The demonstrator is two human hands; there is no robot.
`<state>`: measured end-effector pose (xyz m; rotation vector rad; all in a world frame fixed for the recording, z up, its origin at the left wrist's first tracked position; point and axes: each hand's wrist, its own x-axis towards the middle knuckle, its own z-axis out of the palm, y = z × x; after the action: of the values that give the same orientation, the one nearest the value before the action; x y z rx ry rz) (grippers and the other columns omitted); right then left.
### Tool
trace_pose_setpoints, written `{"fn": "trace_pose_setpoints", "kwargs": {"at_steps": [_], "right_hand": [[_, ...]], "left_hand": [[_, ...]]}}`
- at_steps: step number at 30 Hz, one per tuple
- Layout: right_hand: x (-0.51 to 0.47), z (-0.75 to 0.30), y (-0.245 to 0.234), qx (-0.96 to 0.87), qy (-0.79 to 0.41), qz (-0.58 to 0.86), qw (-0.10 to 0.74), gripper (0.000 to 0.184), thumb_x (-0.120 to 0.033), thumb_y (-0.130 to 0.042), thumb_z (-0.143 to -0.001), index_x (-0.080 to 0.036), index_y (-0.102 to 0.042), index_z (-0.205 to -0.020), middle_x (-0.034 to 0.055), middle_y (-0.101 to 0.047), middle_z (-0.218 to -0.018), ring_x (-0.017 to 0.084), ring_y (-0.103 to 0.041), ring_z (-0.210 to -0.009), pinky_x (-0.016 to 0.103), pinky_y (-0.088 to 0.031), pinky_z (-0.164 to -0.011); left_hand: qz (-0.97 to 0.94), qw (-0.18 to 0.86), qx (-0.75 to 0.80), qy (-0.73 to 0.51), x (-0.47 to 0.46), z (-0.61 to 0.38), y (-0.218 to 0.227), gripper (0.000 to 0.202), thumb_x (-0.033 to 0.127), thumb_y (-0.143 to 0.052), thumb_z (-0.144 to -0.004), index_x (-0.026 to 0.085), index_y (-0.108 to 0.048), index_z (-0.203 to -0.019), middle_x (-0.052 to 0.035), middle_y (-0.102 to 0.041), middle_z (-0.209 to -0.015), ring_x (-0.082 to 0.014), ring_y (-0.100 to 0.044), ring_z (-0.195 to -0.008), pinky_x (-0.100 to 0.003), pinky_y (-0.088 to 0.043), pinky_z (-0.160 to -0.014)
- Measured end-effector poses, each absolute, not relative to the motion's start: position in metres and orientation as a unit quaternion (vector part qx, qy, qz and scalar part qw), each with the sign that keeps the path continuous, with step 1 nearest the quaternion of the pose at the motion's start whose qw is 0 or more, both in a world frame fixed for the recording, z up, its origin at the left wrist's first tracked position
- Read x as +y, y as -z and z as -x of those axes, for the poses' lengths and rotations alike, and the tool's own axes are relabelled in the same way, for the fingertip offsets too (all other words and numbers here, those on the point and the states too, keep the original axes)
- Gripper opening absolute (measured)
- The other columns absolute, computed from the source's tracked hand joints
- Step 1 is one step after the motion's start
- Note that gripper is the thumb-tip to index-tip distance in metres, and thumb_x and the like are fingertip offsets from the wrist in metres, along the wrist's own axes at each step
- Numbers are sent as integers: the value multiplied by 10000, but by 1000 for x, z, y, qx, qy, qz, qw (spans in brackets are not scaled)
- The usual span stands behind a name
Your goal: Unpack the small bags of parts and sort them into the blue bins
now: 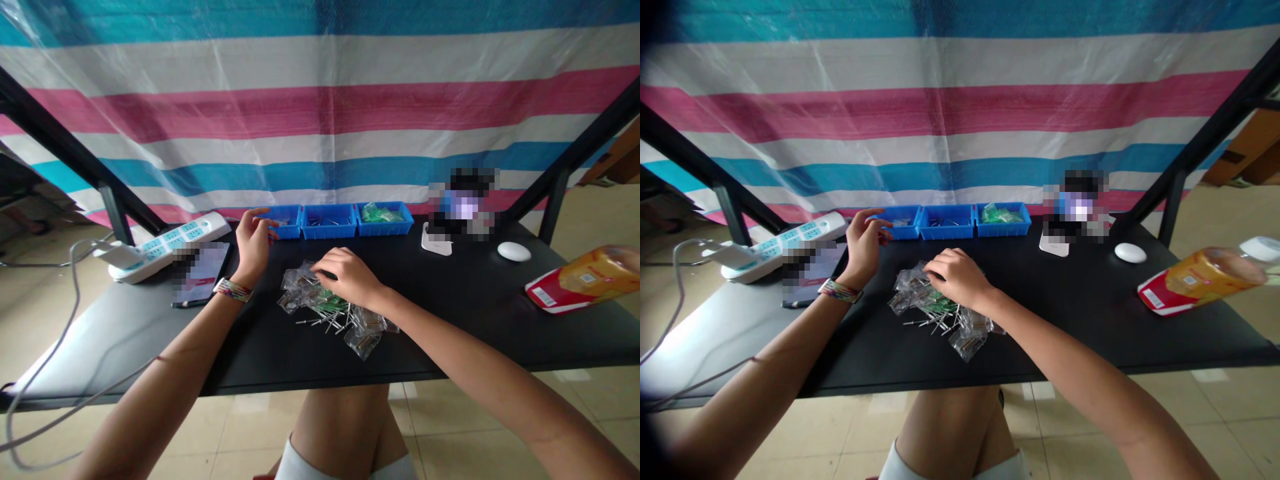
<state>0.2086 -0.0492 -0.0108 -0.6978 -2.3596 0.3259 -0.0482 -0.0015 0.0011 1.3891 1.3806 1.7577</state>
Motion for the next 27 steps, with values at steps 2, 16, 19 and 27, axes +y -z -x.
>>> {"fn": "trace_pose_setpoints", "kwargs": {"at_steps": [2,16,19,27], "right_hand": [[-49,-209,9,-910,-99,254,311,120,-133,-707,-1016,-209,-787,-969,70,-825,-999,252,-705,-1007,421,-488,-956],[-31,-209,9,-620,-451,339,545,296,-532,-702,-985,-244,-641,-963,49,-758,-935,208,-728,-809,374,-628,-788],[-25,-211,13,-535,-545,330,555,470,-664,-821,-852,-238,-655,-956,38,-769,-904,202,-752,-748,393,-664,-784],[-29,-213,4,-487,-602,327,542,413,-574,-884,-802,-229,-730,-969,55,-814,-956,212,-772,-736,415,-692,-768]], "left_hand": [[-543,240,496,-634,-8,38,-5,235,272,-654,-878,204,-672,-1102,5,-701,-820,-110,-627,-589,-227,-455,-521],[-784,114,373,-483,-41,2,-10,285,193,-632,-990,219,-764,-1241,-70,-765,-1057,-179,-730,-856,-311,-607,-749],[-819,35,338,-462,-46,-2,-11,403,174,-656,-1004,268,-730,-1389,-99,-732,-1246,-203,-732,-995,-329,-635,-770],[-824,29,334,-457,-49,-3,-18,134,297,-714,-1034,270,-826,-1104,-86,-776,-1169,-240,-743,-1074,-421,-634,-931]]}}
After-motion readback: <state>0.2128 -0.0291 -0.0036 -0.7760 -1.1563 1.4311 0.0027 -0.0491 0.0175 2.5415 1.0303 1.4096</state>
